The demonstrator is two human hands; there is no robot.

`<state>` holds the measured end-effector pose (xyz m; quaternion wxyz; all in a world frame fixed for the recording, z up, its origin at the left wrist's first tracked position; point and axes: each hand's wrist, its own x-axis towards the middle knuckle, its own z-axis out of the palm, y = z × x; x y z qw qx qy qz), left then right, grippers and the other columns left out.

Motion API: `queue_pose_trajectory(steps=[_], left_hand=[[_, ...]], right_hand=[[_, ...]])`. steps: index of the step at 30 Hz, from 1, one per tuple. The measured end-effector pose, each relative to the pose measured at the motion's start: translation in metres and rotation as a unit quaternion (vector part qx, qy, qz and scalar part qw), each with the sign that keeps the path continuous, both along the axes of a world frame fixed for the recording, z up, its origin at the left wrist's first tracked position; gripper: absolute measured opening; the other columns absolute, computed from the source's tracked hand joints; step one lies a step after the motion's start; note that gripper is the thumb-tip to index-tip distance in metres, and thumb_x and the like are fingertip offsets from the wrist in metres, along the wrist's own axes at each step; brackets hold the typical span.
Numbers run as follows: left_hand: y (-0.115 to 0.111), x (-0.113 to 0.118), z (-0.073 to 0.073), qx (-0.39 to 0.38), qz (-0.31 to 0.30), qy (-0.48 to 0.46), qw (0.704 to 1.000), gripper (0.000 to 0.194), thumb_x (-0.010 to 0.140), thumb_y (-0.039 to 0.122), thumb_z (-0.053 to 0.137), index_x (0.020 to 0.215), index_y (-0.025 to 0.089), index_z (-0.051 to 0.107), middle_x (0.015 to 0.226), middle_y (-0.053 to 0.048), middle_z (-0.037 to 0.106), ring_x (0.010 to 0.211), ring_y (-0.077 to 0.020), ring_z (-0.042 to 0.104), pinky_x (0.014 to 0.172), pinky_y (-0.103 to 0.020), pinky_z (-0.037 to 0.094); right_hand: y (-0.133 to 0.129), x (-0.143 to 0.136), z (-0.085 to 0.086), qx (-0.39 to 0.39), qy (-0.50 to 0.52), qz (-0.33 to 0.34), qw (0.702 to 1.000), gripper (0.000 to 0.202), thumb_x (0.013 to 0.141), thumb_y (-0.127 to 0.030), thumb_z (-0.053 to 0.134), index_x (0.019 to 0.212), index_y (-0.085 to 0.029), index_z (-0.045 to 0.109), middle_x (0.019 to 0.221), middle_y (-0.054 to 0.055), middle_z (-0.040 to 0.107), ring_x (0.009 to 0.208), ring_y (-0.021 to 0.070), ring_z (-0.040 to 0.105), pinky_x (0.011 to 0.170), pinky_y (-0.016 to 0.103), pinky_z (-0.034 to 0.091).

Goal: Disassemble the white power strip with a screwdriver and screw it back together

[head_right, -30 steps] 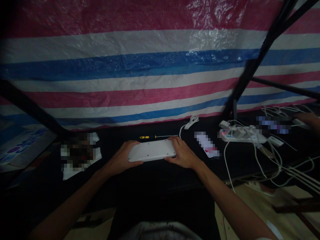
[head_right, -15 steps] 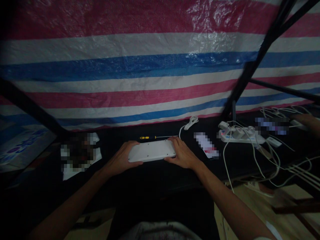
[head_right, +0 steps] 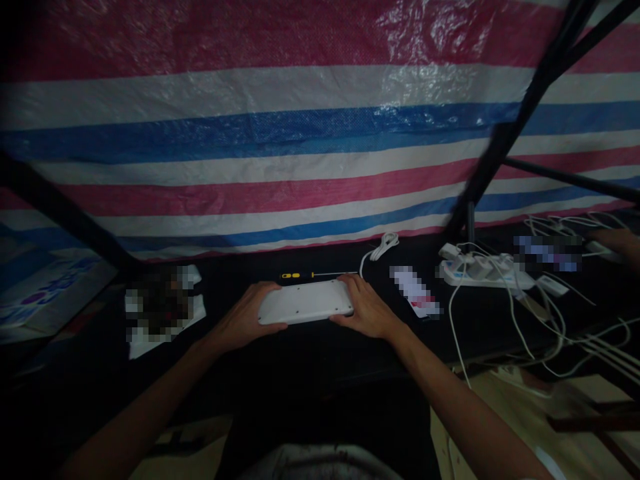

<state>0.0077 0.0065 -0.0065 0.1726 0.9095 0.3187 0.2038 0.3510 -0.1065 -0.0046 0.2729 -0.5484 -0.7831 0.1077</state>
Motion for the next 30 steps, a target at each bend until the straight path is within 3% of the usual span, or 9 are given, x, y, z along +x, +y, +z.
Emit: queue_pose_trajectory(steps=[15, 21, 26, 30], left_hand=[[-0.002, 0.001, 0.002, 0.001, -0.002, -0.004, 1.0, 0.077, 0.083, 0.053, 0.086, 0.145, 0.025, 0.05, 0.146, -0.013, 0.057, 0.135, -0.0349, 0.055, 0.114, -0.053, 0.049], [-0.002, 0.0, 0.003, -0.004, -0.006, -0.001, 1.0, 0.077, 0.084, 0.054, 0.085, 0.145, 0.025, 0.049, 0.146, -0.013, 0.057, 0.134, -0.0353, 0.055, 0.114, -0.054, 0.049], [-0.002, -0.001, 0.002, -0.01, 0.0, -0.001, 1.0, 0.077, 0.084, 0.054, 0.085, 0.144, 0.024, 0.049, 0.147, -0.014, 0.056, 0.135, -0.0354, 0.055, 0.115, -0.054, 0.048], [-0.002, -0.001, 0.001, -0.009, 0.003, -0.004, 1.0, 0.077, 0.083, 0.055, 0.086, 0.144, 0.025, 0.05, 0.147, -0.014, 0.056, 0.134, -0.0359, 0.055, 0.115, -0.055, 0.049]], right_hand=[[0.001, 0.0, -0.001, 0.006, -0.001, -0.001, 1.0, 0.084, 0.092, -0.057, 0.077, 0.157, -0.022, 0.036, 0.152, 0.019, 0.05, 0.14, 0.0383, 0.053, 0.119, 0.06, 0.045], [0.004, 0.003, -0.002, -0.002, 0.025, -0.002, 1.0, 0.076, 0.099, -0.062, 0.066, 0.157, -0.022, 0.037, 0.15, 0.019, 0.054, 0.138, 0.037, 0.055, 0.118, 0.059, 0.045], [0.037, 0.007, 0.006, 0.038, 0.022, -0.042, 0.998, 0.037, 0.114, -0.039, 0.041, 0.142, -0.023, 0.059, 0.139, 0.014, 0.065, 0.131, 0.0312, 0.059, 0.114, 0.053, 0.046], [0.078, 0.004, 0.02, 0.013, -0.063, -0.051, 0.997, 0.028, 0.11, -0.022, 0.05, 0.131, -0.02, 0.069, 0.13, 0.013, 0.071, 0.118, 0.0277, 0.065, 0.109, 0.049, 0.045]])
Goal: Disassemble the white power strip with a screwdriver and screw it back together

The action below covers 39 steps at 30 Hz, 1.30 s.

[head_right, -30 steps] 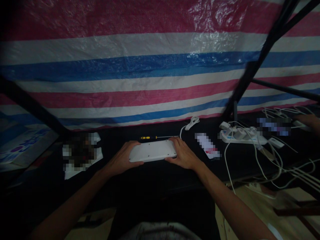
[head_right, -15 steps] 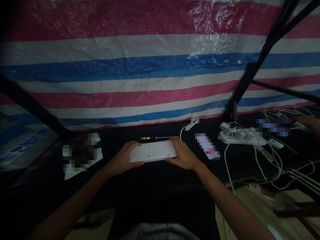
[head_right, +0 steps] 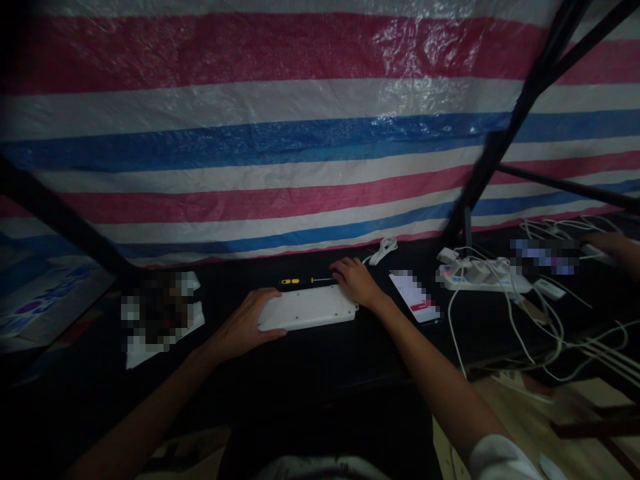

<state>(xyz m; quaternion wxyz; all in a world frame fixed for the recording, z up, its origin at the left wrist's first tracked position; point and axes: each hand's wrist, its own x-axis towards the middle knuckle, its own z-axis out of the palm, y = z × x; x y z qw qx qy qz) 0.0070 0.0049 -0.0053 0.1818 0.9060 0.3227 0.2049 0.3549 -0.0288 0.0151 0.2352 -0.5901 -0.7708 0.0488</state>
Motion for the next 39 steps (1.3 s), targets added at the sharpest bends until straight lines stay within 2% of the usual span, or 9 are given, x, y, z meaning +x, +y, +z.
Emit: queue_pose_trajectory(steps=[3, 6, 12, 19, 23, 29, 32, 35, 39], left_hand=[[0.001, 0.0, -0.001, 0.003, 0.0, 0.002, 1.0, 0.077, 0.083, 0.054, 0.085, 0.145, 0.025, 0.05, 0.147, -0.014, 0.056, 0.135, -0.0358, 0.055, 0.115, -0.055, 0.049], [0.001, -0.001, -0.002, 0.001, -0.001, 0.005, 1.0, 0.078, 0.084, 0.056, 0.085, 0.146, 0.024, 0.049, 0.148, -0.014, 0.056, 0.136, -0.0361, 0.054, 0.116, -0.056, 0.048], [0.002, -0.002, -0.003, -0.001, -0.001, 0.005, 1.0, 0.078, 0.084, 0.057, 0.084, 0.147, 0.026, 0.049, 0.149, -0.014, 0.055, 0.137, -0.0364, 0.053, 0.116, -0.057, 0.048], [0.002, -0.001, -0.003, 0.002, -0.004, 0.005, 1.0, 0.078, 0.084, 0.056, 0.084, 0.146, 0.025, 0.05, 0.147, -0.014, 0.057, 0.136, -0.0364, 0.055, 0.115, -0.056, 0.048], [0.001, -0.001, -0.002, 0.002, -0.003, 0.005, 1.0, 0.078, 0.084, 0.057, 0.084, 0.147, 0.025, 0.049, 0.148, -0.014, 0.056, 0.137, -0.0364, 0.054, 0.116, -0.056, 0.048], [-0.001, 0.0, 0.002, 0.006, -0.002, 0.004, 1.0, 0.076, 0.084, 0.056, 0.084, 0.145, 0.025, 0.05, 0.147, -0.013, 0.057, 0.135, -0.0358, 0.056, 0.115, -0.055, 0.049], [0.0, -0.001, 0.002, 0.009, -0.002, 0.002, 1.0, 0.076, 0.084, 0.056, 0.085, 0.145, 0.026, 0.051, 0.146, -0.013, 0.057, 0.134, -0.0358, 0.056, 0.114, -0.054, 0.05], [0.001, -0.001, 0.0, 0.014, -0.004, -0.001, 1.0, 0.077, 0.084, 0.057, 0.085, 0.145, 0.026, 0.052, 0.146, -0.013, 0.058, 0.133, -0.0353, 0.057, 0.114, -0.053, 0.05], [0.001, -0.002, 0.0, 0.019, -0.007, 0.007, 1.0, 0.074, 0.085, 0.057, 0.084, 0.145, 0.025, 0.054, 0.146, -0.012, 0.058, 0.134, -0.0341, 0.056, 0.115, -0.051, 0.05]], right_hand=[[0.023, -0.006, 0.007, -0.07, -0.07, 0.001, 0.995, 0.024, 0.103, -0.024, 0.065, 0.126, -0.022, 0.073, 0.127, 0.012, 0.073, 0.114, 0.0292, 0.066, 0.103, 0.044, 0.048], [0.036, -0.013, 0.01, -0.106, -0.113, 0.016, 0.988, 0.017, 0.099, -0.021, 0.071, 0.115, -0.022, 0.076, 0.12, 0.012, 0.075, 0.11, 0.0293, 0.068, 0.095, 0.039, 0.049], [0.036, -0.021, 0.009, -0.104, -0.119, 0.025, 0.987, 0.015, 0.098, -0.01, 0.063, 0.103, -0.019, 0.073, 0.109, 0.012, 0.076, 0.101, 0.0256, 0.07, 0.084, 0.032, 0.048], [0.018, -0.026, 0.013, -0.031, -0.099, 0.026, 0.994, 0.026, 0.104, -0.005, 0.045, 0.118, -0.019, 0.062, 0.107, 0.012, 0.072, 0.102, 0.027, 0.065, 0.089, 0.035, 0.048], [0.012, -0.027, 0.02, 0.039, -0.046, 0.035, 0.998, 0.02, 0.109, -0.014, 0.043, 0.12, -0.019, 0.059, 0.113, 0.013, 0.07, 0.107, 0.0282, 0.063, 0.095, 0.039, 0.049], [0.001, -0.02, 0.03, 0.136, 0.026, 0.007, 0.99, 0.028, 0.112, -0.021, 0.035, 0.127, -0.022, 0.058, 0.119, 0.014, 0.068, 0.113, 0.0288, 0.064, 0.101, 0.042, 0.05], [-0.003, -0.017, 0.029, 0.154, 0.11, -0.028, 0.982, 0.028, 0.114, -0.029, 0.032, 0.128, -0.023, 0.055, 0.1, 0.008, 0.068, 0.091, 0.0241, 0.067, 0.087, 0.036, 0.052], [-0.005, -0.019, 0.027, 0.168, 0.231, -0.057, 0.957, 0.027, 0.116, -0.038, 0.03, 0.123, -0.025, 0.053, 0.08, 0.0, 0.06, 0.067, 0.0178, 0.059, 0.07, 0.03, 0.048], [-0.003, -0.021, 0.024, 0.197, 0.335, -0.046, 0.92, 0.028, 0.115, -0.046, 0.034, 0.115, -0.026, 0.053, 0.069, -0.005, 0.052, 0.057, 0.015, 0.051, 0.059, 0.028, 0.04]])
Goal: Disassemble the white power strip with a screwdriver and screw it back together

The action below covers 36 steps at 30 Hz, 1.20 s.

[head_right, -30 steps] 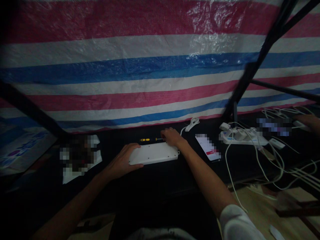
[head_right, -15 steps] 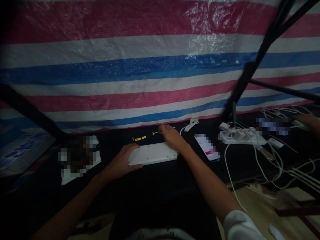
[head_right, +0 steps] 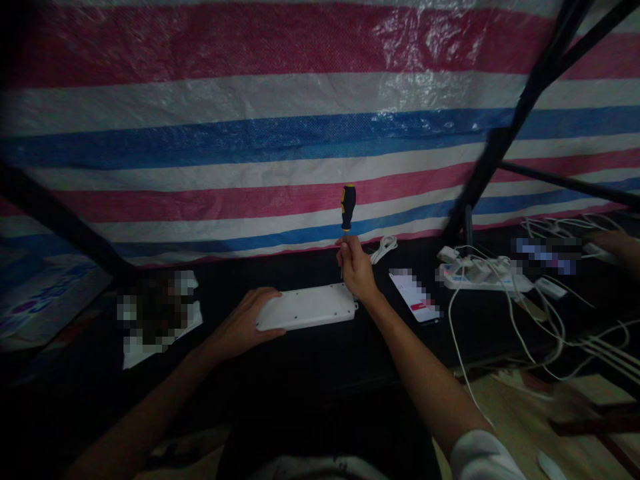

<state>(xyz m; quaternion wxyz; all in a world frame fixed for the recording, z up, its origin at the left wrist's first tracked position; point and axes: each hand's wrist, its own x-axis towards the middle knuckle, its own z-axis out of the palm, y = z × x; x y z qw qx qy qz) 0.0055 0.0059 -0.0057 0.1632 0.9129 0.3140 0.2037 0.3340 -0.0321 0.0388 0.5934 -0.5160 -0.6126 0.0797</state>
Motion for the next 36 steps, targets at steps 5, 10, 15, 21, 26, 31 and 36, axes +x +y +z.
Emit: queue_pose_trajectory(steps=[5, 10, 15, 21, 26, 31, 36], left_hand=[[0.0, 0.0, 0.001, 0.002, -0.007, 0.007, 1.0, 0.072, 0.088, 0.057, 0.081, 0.147, 0.026, 0.054, 0.147, -0.011, 0.056, 0.134, -0.0333, 0.055, 0.115, -0.051, 0.049], [-0.001, 0.0, 0.002, -0.003, -0.005, 0.014, 1.0, 0.072, 0.088, 0.057, 0.081, 0.147, 0.025, 0.054, 0.148, -0.012, 0.055, 0.134, -0.0335, 0.055, 0.115, -0.051, 0.048], [-0.002, 0.001, 0.004, 0.002, -0.007, 0.011, 1.0, 0.073, 0.088, 0.056, 0.081, 0.148, 0.025, 0.053, 0.148, -0.011, 0.056, 0.133, -0.0327, 0.055, 0.115, -0.049, 0.049], [-0.002, 0.001, 0.003, 0.004, -0.004, 0.014, 1.0, 0.072, 0.087, 0.055, 0.083, 0.147, 0.026, 0.054, 0.147, -0.011, 0.056, 0.132, -0.0328, 0.056, 0.114, -0.049, 0.05], [-0.001, 0.001, 0.002, 0.001, -0.007, 0.015, 1.0, 0.073, 0.088, 0.055, 0.083, 0.147, 0.026, 0.052, 0.147, -0.011, 0.055, 0.134, -0.0327, 0.055, 0.116, -0.05, 0.048], [0.0, 0.001, 0.0, 0.002, -0.007, 0.008, 1.0, 0.072, 0.088, 0.056, 0.082, 0.147, 0.026, 0.053, 0.148, -0.011, 0.055, 0.134, -0.0328, 0.054, 0.116, -0.05, 0.048], [0.001, 0.0, -0.002, 0.004, -0.007, 0.005, 1.0, 0.072, 0.088, 0.057, 0.082, 0.147, 0.027, 0.053, 0.148, -0.011, 0.055, 0.135, -0.0326, 0.054, 0.116, -0.05, 0.048]], right_hand=[[0.001, 0.003, -0.006, 0.011, 0.018, 0.019, 1.0, 0.028, 0.114, -0.049, 0.038, 0.112, -0.027, 0.055, 0.069, -0.005, 0.053, 0.057, 0.0147, 0.051, 0.059, 0.03, 0.04], [-0.002, 0.003, -0.01, -0.004, 0.014, 0.03, 0.999, 0.027, 0.114, -0.049, 0.038, 0.114, -0.028, 0.054, 0.071, -0.004, 0.057, 0.06, 0.0156, 0.055, 0.061, 0.03, 0.042], [-0.007, 0.004, -0.01, -0.035, -0.033, 0.019, 0.999, 0.025, 0.114, -0.045, 0.036, 0.115, -0.027, 0.054, 0.073, -0.003, 0.06, 0.063, 0.0167, 0.059, 0.066, 0.031, 0.045], [-0.009, 0.006, -0.012, -0.058, -0.062, 0.022, 0.996, 0.022, 0.114, -0.043, 0.035, 0.112, -0.028, 0.052, 0.075, -0.002, 0.061, 0.064, 0.0182, 0.06, 0.069, 0.033, 0.045], [-0.011, 0.009, -0.014, -0.052, -0.039, 0.042, 0.997, 0.024, 0.114, -0.045, 0.037, 0.113, -0.027, 0.054, 0.082, 0.0, 0.065, 0.067, 0.0181, 0.06, 0.069, 0.032, 0.046], [-0.009, 0.015, -0.018, -0.043, 0.014, 0.07, 0.996, 0.032, 0.112, -0.052, 0.041, 0.114, -0.026, 0.06, 0.093, 0.003, 0.069, 0.067, 0.0173, 0.055, 0.064, 0.032, 0.044], [-0.006, 0.018, -0.02, -0.049, 0.043, 0.089, 0.994, 0.035, 0.111, -0.054, 0.044, 0.118, -0.026, 0.063, 0.097, 0.004, 0.072, 0.067, 0.0178, 0.053, 0.064, 0.032, 0.045]])
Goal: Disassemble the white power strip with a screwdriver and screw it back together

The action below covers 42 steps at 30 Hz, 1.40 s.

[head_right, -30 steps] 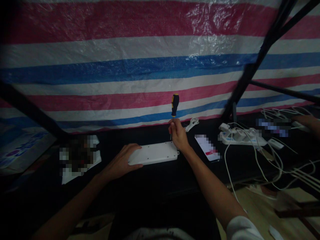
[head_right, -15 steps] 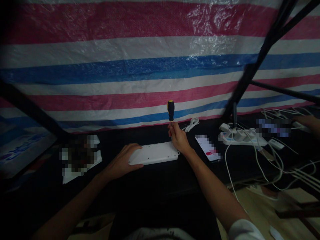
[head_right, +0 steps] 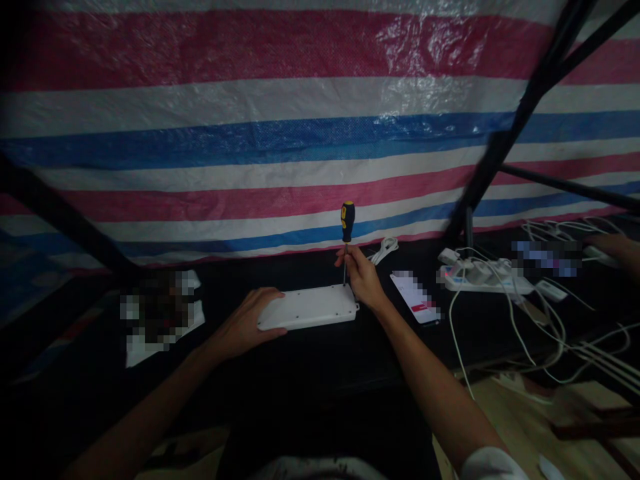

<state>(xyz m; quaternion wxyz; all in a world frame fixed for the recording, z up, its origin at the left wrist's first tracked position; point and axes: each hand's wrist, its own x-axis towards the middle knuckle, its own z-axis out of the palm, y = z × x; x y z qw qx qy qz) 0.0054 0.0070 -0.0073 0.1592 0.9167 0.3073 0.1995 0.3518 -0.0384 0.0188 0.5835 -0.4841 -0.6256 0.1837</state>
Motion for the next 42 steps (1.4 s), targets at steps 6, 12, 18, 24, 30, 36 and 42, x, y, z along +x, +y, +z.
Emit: queue_pose_trajectory(steps=[6, 12, 18, 24, 30, 36, 42], left_hand=[[0.0, 0.001, 0.002, -0.006, 0.002, 0.001, 1.0, 0.073, 0.088, 0.058, 0.081, 0.148, 0.026, 0.053, 0.148, -0.011, 0.055, 0.134, -0.0327, 0.055, 0.115, -0.05, 0.048], [-0.002, 0.002, 0.004, -0.004, 0.003, -0.002, 1.0, 0.072, 0.087, 0.057, 0.082, 0.146, 0.026, 0.055, 0.146, -0.011, 0.057, 0.133, -0.0328, 0.056, 0.115, -0.05, 0.048], [-0.002, 0.001, 0.005, -0.009, 0.003, -0.006, 1.0, 0.071, 0.087, 0.058, 0.081, 0.147, 0.027, 0.056, 0.146, -0.012, 0.057, 0.133, -0.0338, 0.056, 0.114, -0.051, 0.049], [-0.002, 0.002, 0.005, -0.012, 0.008, -0.004, 1.0, 0.072, 0.087, 0.057, 0.081, 0.147, 0.026, 0.056, 0.146, -0.012, 0.057, 0.132, -0.0341, 0.057, 0.113, -0.052, 0.05], [-0.001, 0.002, 0.003, -0.008, 0.001, -0.004, 1.0, 0.072, 0.088, 0.059, 0.08, 0.146, 0.026, 0.055, 0.146, -0.012, 0.057, 0.134, -0.0335, 0.055, 0.115, -0.051, 0.049], [-0.001, 0.001, 0.002, -0.013, 0.006, -0.002, 1.0, 0.073, 0.088, 0.06, 0.08, 0.147, 0.026, 0.055, 0.147, -0.011, 0.056, 0.133, -0.0335, 0.055, 0.115, -0.051, 0.048], [-0.001, 0.002, 0.004, -0.009, 0.007, -0.003, 1.0, 0.072, 0.086, 0.058, 0.082, 0.146, 0.026, 0.056, 0.146, -0.011, 0.057, 0.132, -0.0336, 0.056, 0.114, -0.05, 0.049]], right_hand=[[0.002, 0.0, -0.001, 0.006, 0.016, -0.018, 1.0, 0.03, 0.106, -0.054, 0.058, 0.1, -0.025, 0.061, 0.098, 0.004, 0.076, 0.066, 0.0169, 0.054, 0.062, 0.031, 0.043], [0.003, -0.003, -0.001, -0.013, 0.063, -0.005, 0.998, 0.033, 0.1, -0.055, 0.067, 0.094, -0.025, 0.053, 0.089, 0.003, 0.075, 0.061, 0.0154, 0.051, 0.058, 0.029, 0.04], [0.003, -0.006, 0.0, -0.004, 0.051, -0.027, 0.998, 0.03, 0.096, -0.05, 0.072, 0.092, -0.025, 0.056, 0.079, -0.002, 0.057, 0.064, 0.0152, 0.048, 0.059, 0.029, 0.041], [0.004, -0.011, -0.002, 0.016, 0.072, -0.05, 0.996, 0.03, 0.093, -0.045, 0.076, 0.093, -0.026, 0.054, 0.082, -0.003, 0.056, 0.069, 0.016, 0.051, 0.065, 0.03, 0.043], [0.004, -0.011, -0.008, 0.022, 0.042, -0.076, 0.996, 0.027, 0.1, -0.049, 0.067, 0.094, -0.025, 0.055, 0.082, -0.001, 0.063, 0.071, 0.0176, 0.056, 0.069, 0.031, 0.045], [0.0, -0.013, -0.005, 0.021, 0.016, -0.067, 0.997, 0.03, 0.109, -0.051, 0.05, 0.102, -0.024, 0.062, 0.088, 0.002, 0.07, 0.071, 0.0188, 0.057, 0.07, 0.033, 0.047], [-0.002, -0.015, 0.0, 0.043, -0.003, -0.074, 0.996, 0.028, 0.107, -0.049, 0.056, 0.094, -0.025, 0.063, 0.089, 0.002, 0.064, 0.079, 0.0204, 0.057, 0.075, 0.034, 0.047]])
